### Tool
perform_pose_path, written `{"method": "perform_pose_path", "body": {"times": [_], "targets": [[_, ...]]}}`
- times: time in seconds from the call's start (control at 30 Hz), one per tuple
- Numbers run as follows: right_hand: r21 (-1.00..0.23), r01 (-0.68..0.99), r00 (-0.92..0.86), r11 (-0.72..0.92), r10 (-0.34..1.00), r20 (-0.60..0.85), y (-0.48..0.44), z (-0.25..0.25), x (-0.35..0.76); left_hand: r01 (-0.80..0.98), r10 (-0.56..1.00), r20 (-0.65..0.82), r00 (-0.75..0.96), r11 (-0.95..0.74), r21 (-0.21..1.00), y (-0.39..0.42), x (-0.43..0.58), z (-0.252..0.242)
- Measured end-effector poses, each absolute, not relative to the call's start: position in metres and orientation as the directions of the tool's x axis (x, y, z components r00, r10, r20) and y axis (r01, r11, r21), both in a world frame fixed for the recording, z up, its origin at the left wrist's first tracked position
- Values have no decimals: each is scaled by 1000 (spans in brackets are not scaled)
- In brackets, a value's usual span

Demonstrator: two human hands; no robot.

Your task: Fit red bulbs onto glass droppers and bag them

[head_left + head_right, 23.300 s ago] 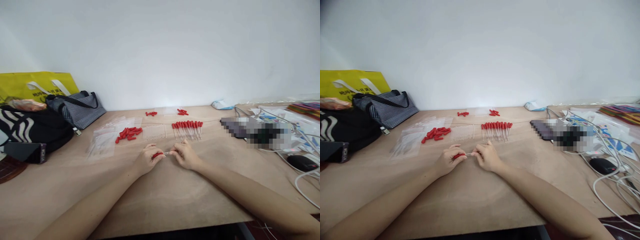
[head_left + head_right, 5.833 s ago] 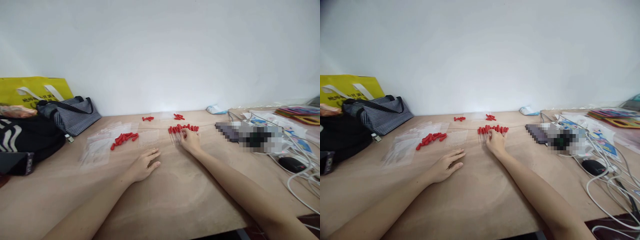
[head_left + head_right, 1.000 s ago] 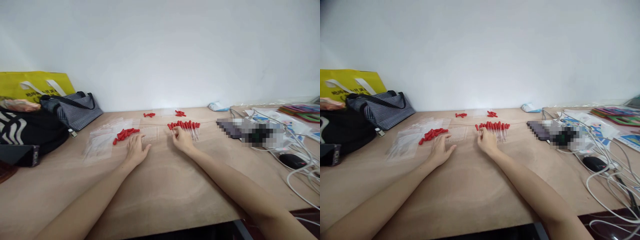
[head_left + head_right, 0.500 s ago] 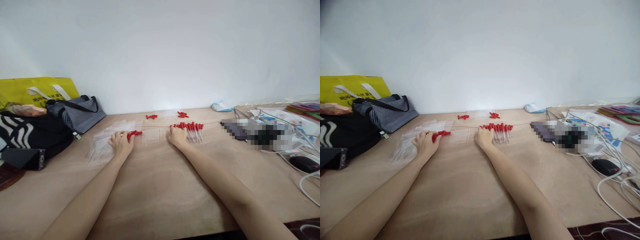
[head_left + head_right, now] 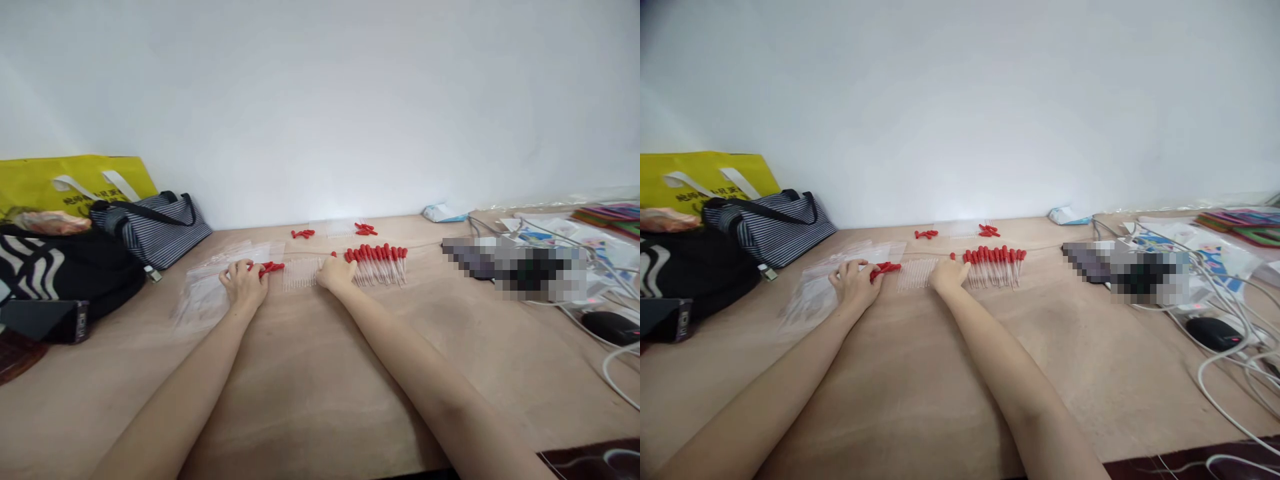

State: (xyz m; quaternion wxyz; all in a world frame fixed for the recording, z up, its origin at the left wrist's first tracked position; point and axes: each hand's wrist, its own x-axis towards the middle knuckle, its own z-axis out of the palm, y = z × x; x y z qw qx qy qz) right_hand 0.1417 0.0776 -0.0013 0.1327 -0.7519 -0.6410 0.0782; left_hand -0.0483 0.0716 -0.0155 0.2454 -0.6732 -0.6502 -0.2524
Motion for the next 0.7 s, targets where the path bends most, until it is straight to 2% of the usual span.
{"method": "perform_pose_path", "body": {"times": [0.2, 0.37, 0.5, 0.63, 0.7], "targets": [[-286, 953, 113, -98, 993, 35, 77, -2, 137, 996, 724, 685, 78, -82, -28, 72, -49, -17], [-275, 961, 65, -40, 994, 83, 70, -1, 136, 995, 699, 714, 49, -97, 27, 66, -47, -17], [-269, 962, 5, 43, 984, 176, 57, 1, 151, 988, 692, 721, 24, -126, 88, 60, -43, -14], [-272, 939, -132, 209, 952, 275, 34, -8, 186, 951, 706, 699, 111, -279, 131, 50, -28, -10], [-319, 853, -279, 414, 876, 393, 20, -17, 207, 906, 726, 656, 204, -393, 153, 40, -16, -9]]}}
